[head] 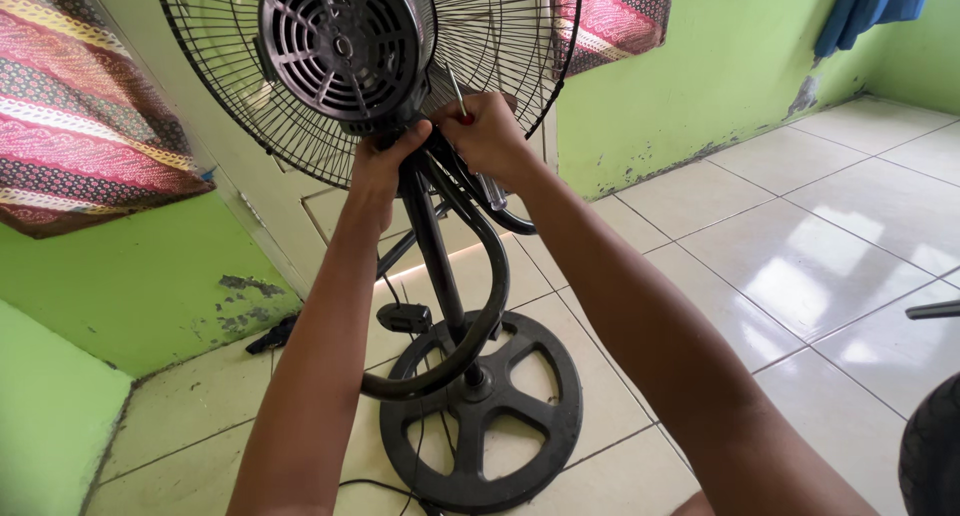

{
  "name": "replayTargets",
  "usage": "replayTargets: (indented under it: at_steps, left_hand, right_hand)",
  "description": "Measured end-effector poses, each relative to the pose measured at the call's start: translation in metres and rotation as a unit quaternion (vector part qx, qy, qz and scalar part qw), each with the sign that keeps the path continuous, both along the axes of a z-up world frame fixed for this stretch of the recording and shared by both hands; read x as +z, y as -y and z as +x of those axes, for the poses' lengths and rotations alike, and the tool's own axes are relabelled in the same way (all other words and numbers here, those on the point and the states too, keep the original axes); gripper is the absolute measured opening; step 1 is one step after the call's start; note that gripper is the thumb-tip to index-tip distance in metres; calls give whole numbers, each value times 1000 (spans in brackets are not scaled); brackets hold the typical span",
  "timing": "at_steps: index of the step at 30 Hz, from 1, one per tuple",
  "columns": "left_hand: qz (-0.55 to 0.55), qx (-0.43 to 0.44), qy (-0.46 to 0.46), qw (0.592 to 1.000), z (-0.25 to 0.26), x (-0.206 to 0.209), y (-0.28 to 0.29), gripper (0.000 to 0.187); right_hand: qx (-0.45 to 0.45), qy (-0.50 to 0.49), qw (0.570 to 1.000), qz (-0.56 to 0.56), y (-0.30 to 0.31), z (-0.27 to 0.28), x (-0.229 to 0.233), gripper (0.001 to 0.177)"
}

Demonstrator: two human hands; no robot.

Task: The person sits on the floor and uses a screwdriver to tighten screws on the neck and base of a standing fan. They wipe the fan with a cloth and handle a small white plastic cap, placing it on the floor.

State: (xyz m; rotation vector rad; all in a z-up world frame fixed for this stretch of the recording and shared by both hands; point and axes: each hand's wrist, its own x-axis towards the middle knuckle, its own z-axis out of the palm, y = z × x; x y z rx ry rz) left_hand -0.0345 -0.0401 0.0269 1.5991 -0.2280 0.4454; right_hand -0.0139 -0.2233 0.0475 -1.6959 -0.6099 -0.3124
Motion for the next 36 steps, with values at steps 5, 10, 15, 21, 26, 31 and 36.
replayTargets:
  at_steps: [5,10,15,21,26,31,36]
  left_hand:
    - [3,56,13,998,-17,7,12,51]
    - [-63,87,72,992,-20,-2,31,51]
    - [-83,133,64,986,-22,-11,47,55]
    - [-36,168,45,984,-31,-8,41,77]
    - [-25,192,22,981,-47,-2,44,74]
    - [65,260,14,963,-67,5,54,71]
    - [163,329,91,926,-99,1,88,65]
  right_hand:
    - [-109,78,991,-20,-3,-6,-10,15]
    - [-153,106,982,-29,-6,-3,-22,14]
    - [-177,112,978,6,-5,-3,-28,13]
    - [-163,92,982,-5,3,-10,-25,14]
    - [-151,57,987,-18,6,-20,-24,16]
    - [-155,140,978,-29,14,-28,-24,13]
    - [-169,149,974,-34,36,-53,-32,11]
